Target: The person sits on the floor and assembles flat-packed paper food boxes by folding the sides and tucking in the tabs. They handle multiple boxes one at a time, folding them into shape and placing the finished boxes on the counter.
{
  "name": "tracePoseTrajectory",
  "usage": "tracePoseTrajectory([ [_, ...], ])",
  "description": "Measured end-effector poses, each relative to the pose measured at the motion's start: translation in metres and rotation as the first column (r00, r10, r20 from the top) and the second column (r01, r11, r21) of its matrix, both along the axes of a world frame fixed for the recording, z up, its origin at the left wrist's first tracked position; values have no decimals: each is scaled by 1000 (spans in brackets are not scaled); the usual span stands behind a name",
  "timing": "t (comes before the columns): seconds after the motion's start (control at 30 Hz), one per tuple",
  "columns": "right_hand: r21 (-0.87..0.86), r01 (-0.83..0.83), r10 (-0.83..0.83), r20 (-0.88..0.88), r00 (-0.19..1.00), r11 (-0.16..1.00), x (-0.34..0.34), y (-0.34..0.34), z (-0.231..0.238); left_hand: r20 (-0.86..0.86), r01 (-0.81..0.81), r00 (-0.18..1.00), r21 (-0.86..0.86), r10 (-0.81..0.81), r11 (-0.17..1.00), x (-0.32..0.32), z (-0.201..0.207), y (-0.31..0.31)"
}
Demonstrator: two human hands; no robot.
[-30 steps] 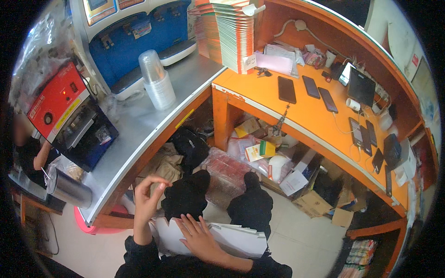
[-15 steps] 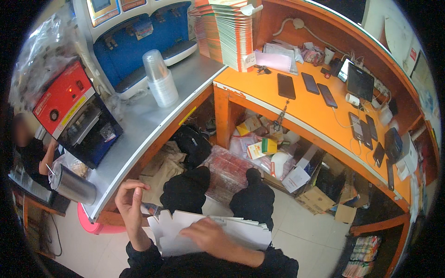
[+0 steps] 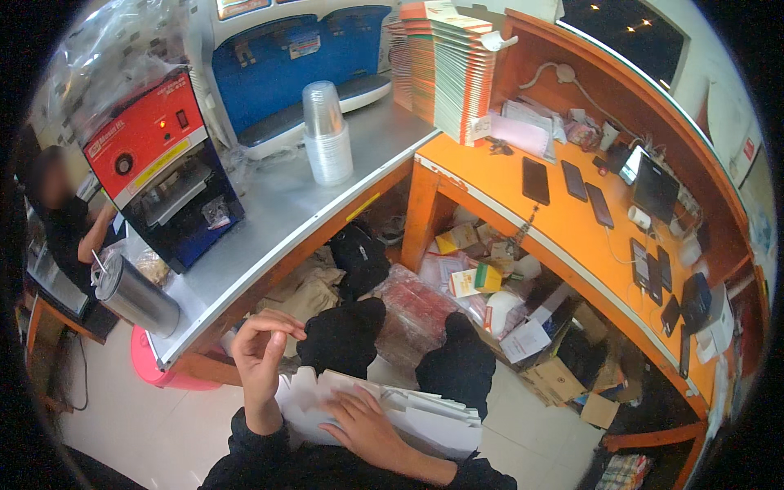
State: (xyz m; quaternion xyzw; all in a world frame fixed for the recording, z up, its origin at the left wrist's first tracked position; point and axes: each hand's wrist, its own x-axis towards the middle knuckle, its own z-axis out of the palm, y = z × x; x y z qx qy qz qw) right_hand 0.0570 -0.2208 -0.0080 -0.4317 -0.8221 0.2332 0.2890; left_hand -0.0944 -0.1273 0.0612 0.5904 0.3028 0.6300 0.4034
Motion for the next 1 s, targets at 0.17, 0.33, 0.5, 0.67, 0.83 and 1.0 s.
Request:
tracePoseTrajectory([
  [0.17, -100, -148, 134, -138, 981, 984, 6, -9, 11, 61, -13, 998, -20, 14, 1000, -6, 0, 3],
  [0.33, -134, -115, 83, -224, 971, 984, 23, -9, 29, 51, -18, 999, 48, 16, 999, -18, 8, 6],
  [0.5, -198, 170, -241, -427, 872, 965, 56, -15, 61, 67, -19, 998, 76, 14, 997, -24, 14, 4],
  [0.67, 270, 895, -693, -567, 446, 355, 100, -5, 110, 81, 46, 995, 58, -51, 997, -14, 19, -1],
  [0.83, 548, 776, -533, -777, 334, -312, 121, 30, 151, 58, 306, 944, 218, -326, 927, 16, 37, 3],
  [1.0, 768, 374, -338, -218, 916, 520, 70, 73, 123, 232, 510, 824, 97, -517, 855, 67, 47, 16],
])
